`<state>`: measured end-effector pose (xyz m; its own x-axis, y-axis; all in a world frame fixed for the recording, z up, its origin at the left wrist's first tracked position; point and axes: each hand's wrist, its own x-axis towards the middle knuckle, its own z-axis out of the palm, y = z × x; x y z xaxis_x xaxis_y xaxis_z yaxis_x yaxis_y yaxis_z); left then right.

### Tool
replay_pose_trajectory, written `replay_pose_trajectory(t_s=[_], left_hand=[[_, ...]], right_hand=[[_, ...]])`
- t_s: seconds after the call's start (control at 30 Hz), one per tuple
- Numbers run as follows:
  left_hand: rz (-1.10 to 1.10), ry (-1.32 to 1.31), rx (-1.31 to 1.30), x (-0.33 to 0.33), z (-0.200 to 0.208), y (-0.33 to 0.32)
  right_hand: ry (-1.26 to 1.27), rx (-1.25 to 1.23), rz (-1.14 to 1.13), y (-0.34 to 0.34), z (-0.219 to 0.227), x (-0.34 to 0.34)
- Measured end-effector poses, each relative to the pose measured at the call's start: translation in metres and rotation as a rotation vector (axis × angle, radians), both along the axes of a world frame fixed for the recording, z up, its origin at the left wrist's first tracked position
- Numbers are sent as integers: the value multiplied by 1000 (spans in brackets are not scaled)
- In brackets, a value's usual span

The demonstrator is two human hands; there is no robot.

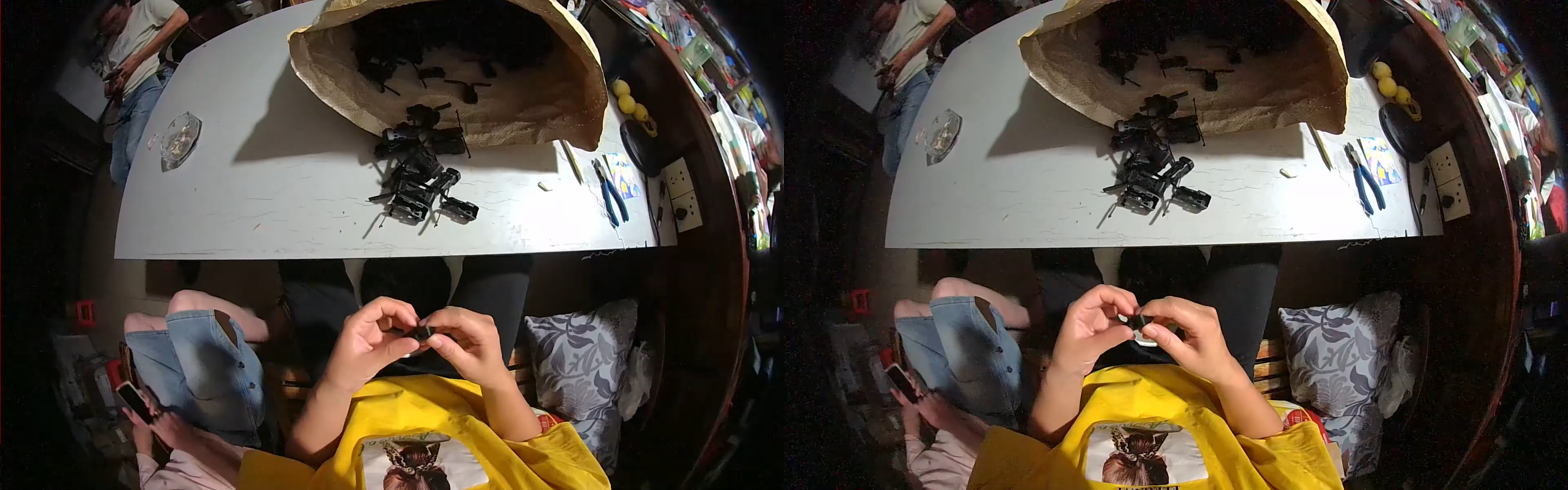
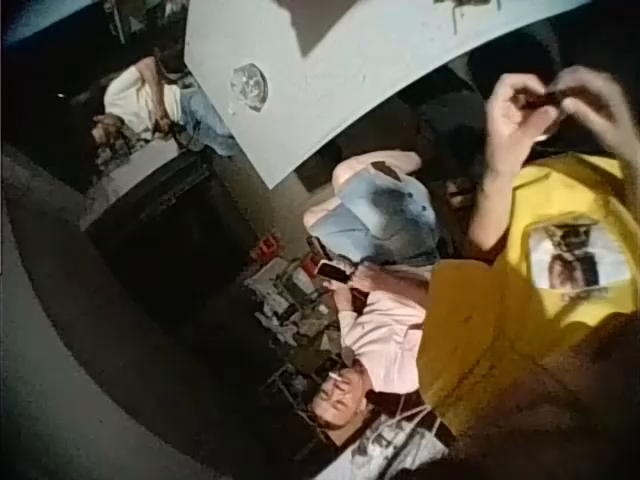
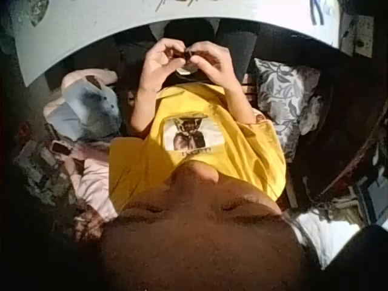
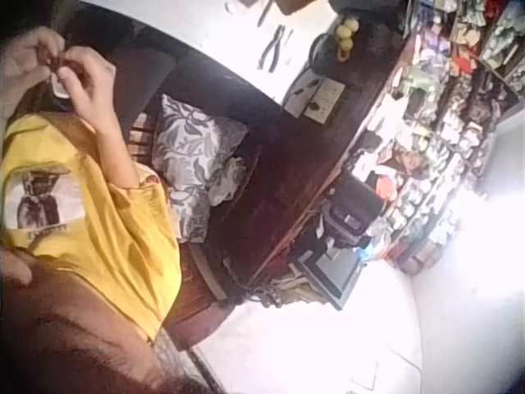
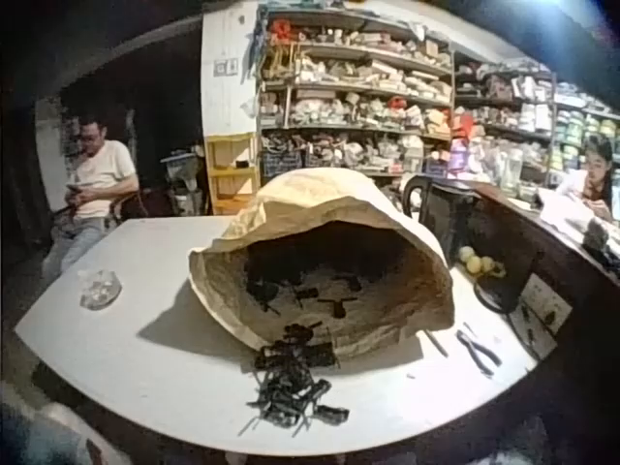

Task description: The recorder is picking small black plastic components from a bag, inspecting them, and assembling or sorting them on a table.

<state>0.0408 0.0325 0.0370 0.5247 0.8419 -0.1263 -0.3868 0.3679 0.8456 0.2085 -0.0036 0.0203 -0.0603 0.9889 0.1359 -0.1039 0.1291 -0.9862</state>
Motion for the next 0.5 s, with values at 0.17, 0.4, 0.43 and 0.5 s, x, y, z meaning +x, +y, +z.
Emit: replay_pose_trajectory(t_s=[0.17, 0.4, 0.43, 0.5], left_hand=[[114, 144, 110, 4, -13, -5], [122, -18, 23, 7, -27, -4], [140, -30, -34, 9, -27, -3], [166, -38, -92, 6, -29, -4]], right_hand=[[-243, 147, -66, 2, 3, -7], [-368, 237, -122, 4, 6, -10], [-427, 251, -82, 11, 7, -2], [-630, 342, -267, 31, 13, 5]])
